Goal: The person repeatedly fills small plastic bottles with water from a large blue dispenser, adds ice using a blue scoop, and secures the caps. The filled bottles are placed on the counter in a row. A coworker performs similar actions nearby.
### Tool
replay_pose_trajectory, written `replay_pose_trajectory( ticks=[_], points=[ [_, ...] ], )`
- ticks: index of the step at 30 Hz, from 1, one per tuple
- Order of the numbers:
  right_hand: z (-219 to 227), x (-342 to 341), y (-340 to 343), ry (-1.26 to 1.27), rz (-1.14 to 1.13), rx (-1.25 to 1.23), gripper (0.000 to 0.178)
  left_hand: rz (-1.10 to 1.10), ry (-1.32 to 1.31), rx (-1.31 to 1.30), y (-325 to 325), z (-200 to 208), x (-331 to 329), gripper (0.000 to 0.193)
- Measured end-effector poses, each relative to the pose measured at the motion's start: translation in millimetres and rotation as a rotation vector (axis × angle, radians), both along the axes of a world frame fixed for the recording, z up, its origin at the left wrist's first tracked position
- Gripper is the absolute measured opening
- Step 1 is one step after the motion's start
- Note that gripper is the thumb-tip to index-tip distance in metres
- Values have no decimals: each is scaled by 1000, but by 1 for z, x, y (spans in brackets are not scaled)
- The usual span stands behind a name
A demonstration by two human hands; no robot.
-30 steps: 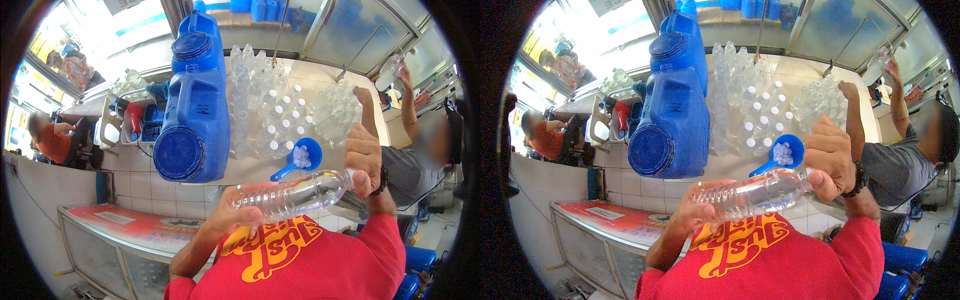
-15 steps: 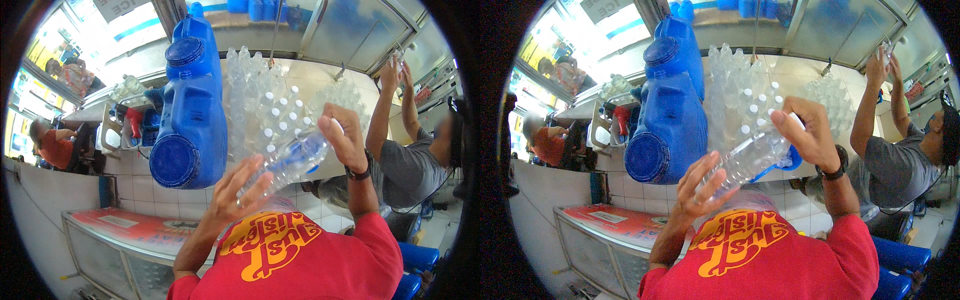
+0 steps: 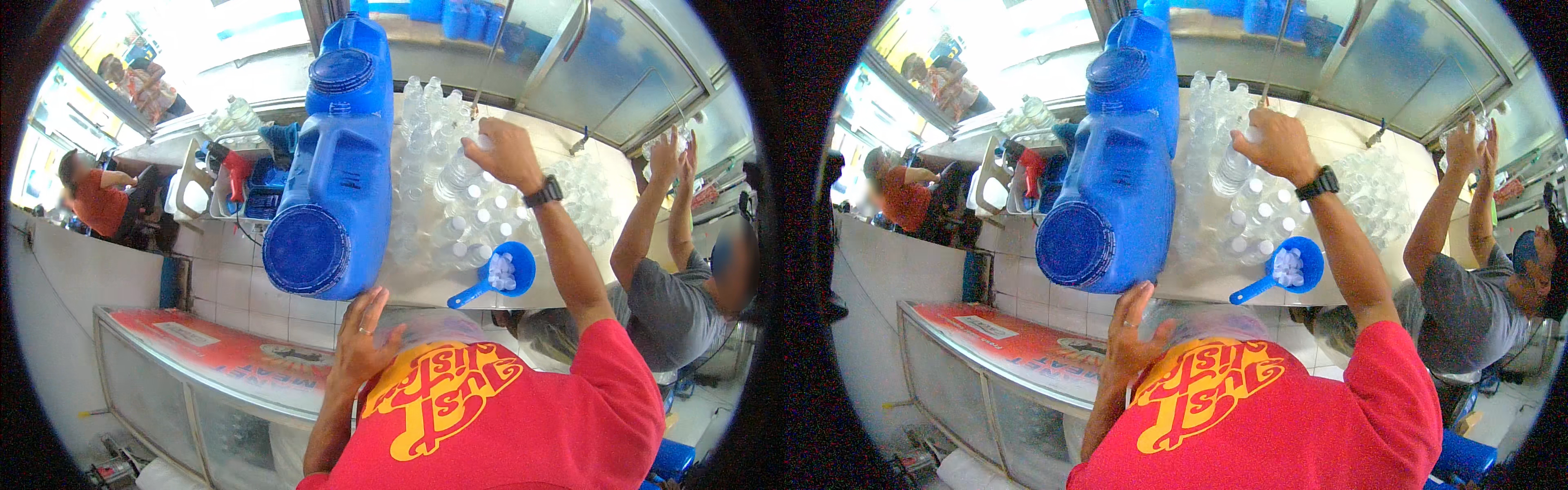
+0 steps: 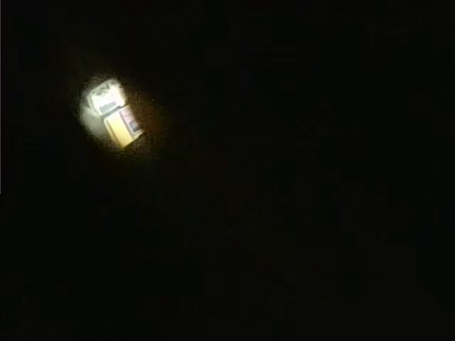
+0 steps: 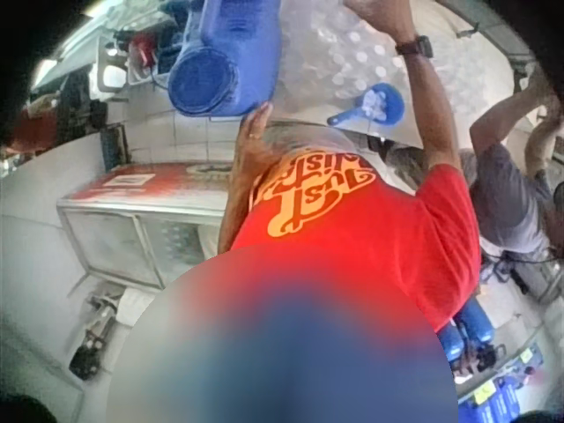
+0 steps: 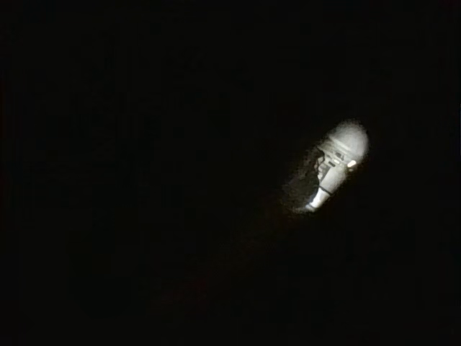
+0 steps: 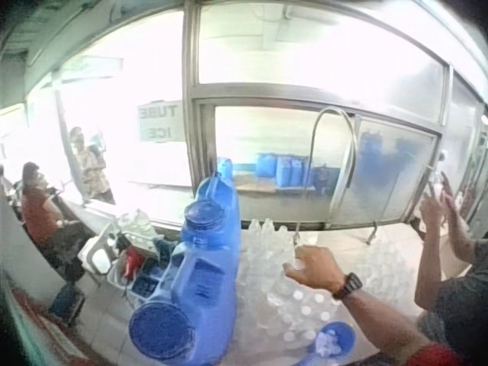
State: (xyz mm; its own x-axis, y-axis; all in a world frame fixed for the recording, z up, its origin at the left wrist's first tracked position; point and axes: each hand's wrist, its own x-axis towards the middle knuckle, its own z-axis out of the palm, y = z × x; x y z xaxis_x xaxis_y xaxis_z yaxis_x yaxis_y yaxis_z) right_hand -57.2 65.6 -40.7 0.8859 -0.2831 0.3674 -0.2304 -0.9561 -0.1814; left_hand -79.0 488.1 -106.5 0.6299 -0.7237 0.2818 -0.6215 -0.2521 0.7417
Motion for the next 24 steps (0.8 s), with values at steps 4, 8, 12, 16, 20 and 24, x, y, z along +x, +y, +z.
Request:
replay_pose_trajectory(
  ticks=[4,8,12,16,20,24],
  points=[
    [-74,21,-8,133,-15,8,50,-3,-45,-47,0,1,0,63],
    [-132,26,2,390,-13,-98,51,-44,-1,-50,-10,4,0,60],
    [-149,24,15,391,-51,-67,49,-73,42,-26,-15,8,0,56],
    [-129,8,23,229,-101,-63,50,-78,63,-25,-19,10,3,54],
    [-99,-34,31,14,-141,63,42,-87,61,-47,-23,9,9,53],
    [-95,-100,30,108,-300,322,32,-118,99,-73,-27,6,15,52]
  ],
)
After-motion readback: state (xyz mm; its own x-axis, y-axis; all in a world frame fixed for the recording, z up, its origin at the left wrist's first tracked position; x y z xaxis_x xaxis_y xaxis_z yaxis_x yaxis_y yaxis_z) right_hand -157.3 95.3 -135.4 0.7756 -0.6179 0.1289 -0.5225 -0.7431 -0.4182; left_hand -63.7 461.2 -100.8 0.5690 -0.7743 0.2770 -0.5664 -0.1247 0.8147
